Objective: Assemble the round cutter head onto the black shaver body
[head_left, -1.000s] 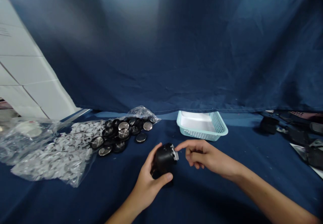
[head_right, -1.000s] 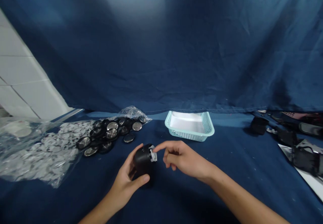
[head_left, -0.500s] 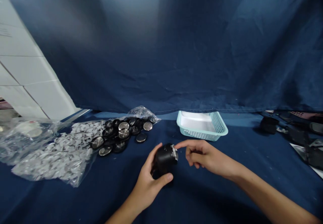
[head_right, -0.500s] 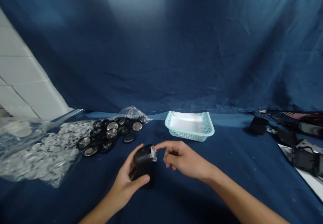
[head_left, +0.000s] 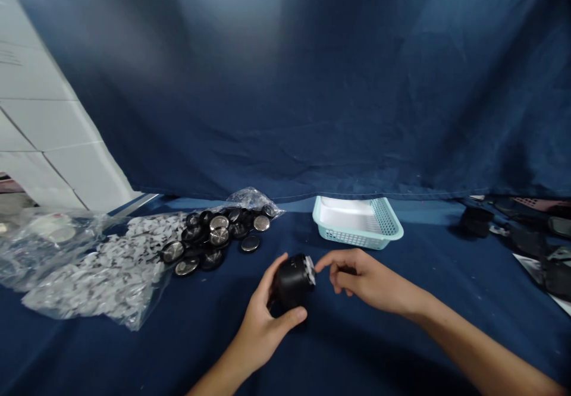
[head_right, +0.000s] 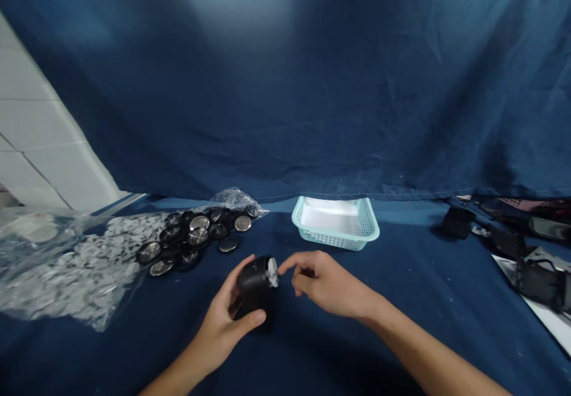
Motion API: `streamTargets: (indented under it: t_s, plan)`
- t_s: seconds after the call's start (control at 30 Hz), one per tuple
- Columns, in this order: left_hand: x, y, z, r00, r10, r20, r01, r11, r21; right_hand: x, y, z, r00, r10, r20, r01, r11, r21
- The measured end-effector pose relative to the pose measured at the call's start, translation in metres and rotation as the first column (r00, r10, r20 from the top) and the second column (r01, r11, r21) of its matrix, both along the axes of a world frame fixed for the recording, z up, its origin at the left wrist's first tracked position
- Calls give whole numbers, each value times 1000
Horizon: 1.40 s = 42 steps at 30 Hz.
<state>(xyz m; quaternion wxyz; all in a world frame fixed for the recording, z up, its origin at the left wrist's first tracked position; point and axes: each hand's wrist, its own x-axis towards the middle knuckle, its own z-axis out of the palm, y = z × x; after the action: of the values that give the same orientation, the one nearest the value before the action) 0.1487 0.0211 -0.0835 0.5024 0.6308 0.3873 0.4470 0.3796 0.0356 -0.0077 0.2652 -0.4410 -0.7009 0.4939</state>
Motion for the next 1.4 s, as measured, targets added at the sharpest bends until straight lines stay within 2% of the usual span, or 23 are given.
streamTargets:
  t_s: [0.13,0.2,0.3,0.37,0.5,0.6,0.67,0.77,0.83,0.9,0.97,1.03,1.13,1.2,1.3,1.4]
  plan:
    - [0,0,1,1000,4,-1,-4,1000,-2,0,-1,2,992,72,-101,-77,996,-45]
    - [0,0,2,1000,10,-4,-10,1000,-2,0,-1,3,988,63,-143,-68,997,-29]
    - [1,0,2,1000,11,-19,-11,1000,-2,0,0,3,998,19,-66,-21,1000,-20]
    - [0,0,2,1000,8,-22,-8,1000,-2,0,0,2,998,45,-38,-46,998,-39]
    - [0,0,1,1000,14,-9,-14,1000,-3,0,-1,3,987,83,-139,-92,994,-55]
    - [1,-1,1,1000,14,-14,-14,1000,2,1,0,3,997,22,-81,-25,999,-38]
    - [1,-1,1,1000,12,-15,-12,1000,12,1,0,3,999,33,-40,-35,998,-54]
    - [1,-1,1,1000,12,-11,-12,1000,14,2,0,3,992,63,-110,-74,992,-103]
    - [0,0,1,1000,12,-16,-12,1000,9,1,0,3,990,-1,-138,-13,995,-100]
    - [0,0,1,1000,15,-22,-15,1000,10,1,1,2,994,-53,-92,45,995,-87]
    - [0,0,1,1000,10,-27,-9,1000,18,1,1,2,999,-13,-47,9,996,-91]
    - [0,0,0,1000,9,-22,-8,1000,24,1,0,3,996,51,-76,-60,991,-119]
    - [0,1,0,1000,10,-6,-10,1000,13,1,-1,3,987,3,-163,-24,991,-131]
    - [0,0,0,1000,10,-3,-10,1000,2,2,-1,3,988,-28,-151,9,992,-125]
    - [1,-1,0,1000,1,-12,-1,1000,6,2,-1,3,992,16,-122,-33,990,-139]
    - [1,-1,0,1000,-2,-12,2,1000,17,1,-1,6,987,36,-159,-64,982,-176]
